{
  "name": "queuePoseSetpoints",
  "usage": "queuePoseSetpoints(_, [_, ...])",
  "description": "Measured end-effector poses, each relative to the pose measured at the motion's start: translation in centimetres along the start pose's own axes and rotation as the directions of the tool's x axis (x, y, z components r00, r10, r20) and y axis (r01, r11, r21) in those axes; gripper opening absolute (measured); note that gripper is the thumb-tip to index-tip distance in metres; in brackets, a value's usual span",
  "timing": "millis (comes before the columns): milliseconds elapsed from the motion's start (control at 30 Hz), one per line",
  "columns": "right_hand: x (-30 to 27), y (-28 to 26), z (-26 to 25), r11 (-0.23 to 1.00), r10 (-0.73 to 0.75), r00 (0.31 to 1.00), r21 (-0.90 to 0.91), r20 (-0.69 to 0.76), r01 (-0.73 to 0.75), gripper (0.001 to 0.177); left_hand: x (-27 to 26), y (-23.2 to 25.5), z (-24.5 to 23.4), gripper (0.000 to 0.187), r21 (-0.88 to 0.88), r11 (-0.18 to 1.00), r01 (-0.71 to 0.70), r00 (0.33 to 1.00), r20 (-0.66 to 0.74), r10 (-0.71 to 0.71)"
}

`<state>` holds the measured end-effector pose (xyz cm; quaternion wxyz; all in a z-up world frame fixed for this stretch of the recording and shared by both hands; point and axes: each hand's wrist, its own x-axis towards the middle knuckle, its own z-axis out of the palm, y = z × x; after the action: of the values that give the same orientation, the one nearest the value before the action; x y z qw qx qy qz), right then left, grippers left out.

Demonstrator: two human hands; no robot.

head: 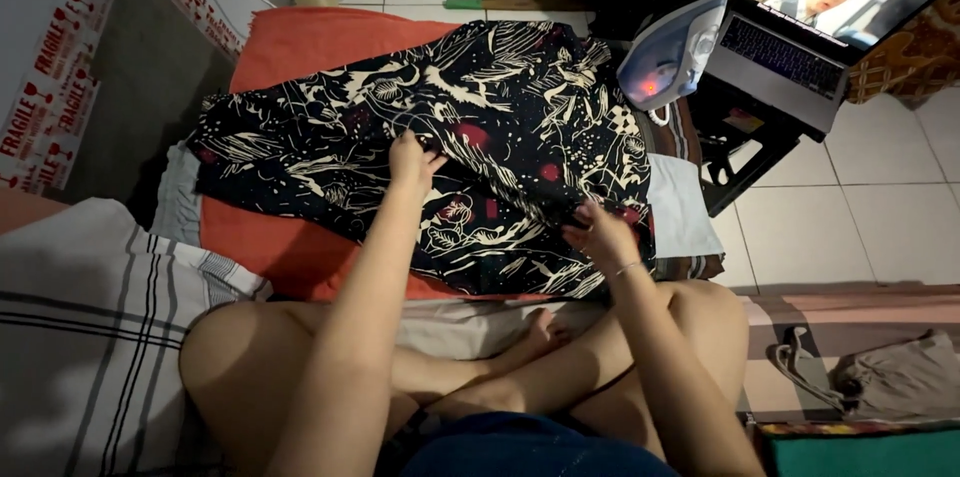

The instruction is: Ironing a patterned shirt on a pillow while sitting on the floor or bed.

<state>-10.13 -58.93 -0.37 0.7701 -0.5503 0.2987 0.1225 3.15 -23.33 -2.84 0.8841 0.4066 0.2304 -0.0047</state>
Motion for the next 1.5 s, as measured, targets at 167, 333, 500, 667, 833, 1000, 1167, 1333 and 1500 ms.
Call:
queuePoseSetpoints(167, [2.5, 5.0, -1.5, 0.928, 0.013, 0.996, 0.373, -0.083, 0.019, 0.030, 1.5, -1.7, -0.2, 0.056, -0.031, 0.999, 0.019, 0.983, -0.179, -0.024])
queuePoseSetpoints(333, [4.5, 4.0, -1.3, 0.896, 0.032, 0.996, 0.440, 0.089, -0.068, 0.037, -2.7, -0.3, 2.2, 0.051, 0.089, 0.996, 0.013, 0.985, -0.171, 0.003])
queuePoseSetpoints(500, [0.7, -0.2, 2.0, 0.977, 0.031, 0.995, 0.208, 0.095, -0.050, 0.046, 1.6, -3.5, 0.0, 0.043, 0.254, 0.967, -0.021, 0.991, -0.124, 0.054])
queuePoseSetpoints(667, [-2.1, -3.4, 2.2, 0.948, -0.312, 0.947, 0.048, -0.072, 0.316, 0.056, -0.2, -1.2, 1.6, 0.037, 0.003, 0.999, -0.036, 0.999, 0.040, 0.036])
queuePoseSetpoints(833, [-1.8, 4.8, -1.8, 0.793, -0.607, 0.791, -0.117, -0.073, 0.598, 0.038, -0.3, -1.9, -0.4, 0.036, -0.101, 0.995, -0.022, 0.995, 0.098, 0.032])
queuePoseSetpoints(1000, [-0.9, 11.5, -4.7, 0.958, -0.262, 0.961, 0.098, -0.091, 0.270, 0.025, 0.1, -5.7, -4.5, 0.039, -0.123, 0.992, 0.033, 0.988, -0.148, -0.051])
queuePoseSetpoints(1167, [-2.1, 8.7, -6.2, 0.925, -0.249, 0.964, 0.273, -0.089, 0.264, 0.037, -3.9, -5.2, -4.0, 0.048, -0.032, 0.999, 0.022, 0.984, -0.177, -0.027])
queuePoseSetpoints(1333, [0.8, 3.3, -7.9, 0.954, -0.180, 0.974, 0.217, -0.137, 0.207, 0.039, -7.0, -4.0, -0.5, 0.058, 0.269, 0.959, 0.093, 0.996, -0.040, -0.085])
queuePoseSetpoints(1500, [-0.3, -1.0, -5.6, 0.955, -0.218, 0.968, -0.233, -0.127, 0.185, 0.043, -6.0, -7.2, 0.9, 0.043, 0.307, 0.951, 0.043, 0.996, -0.082, -0.019])
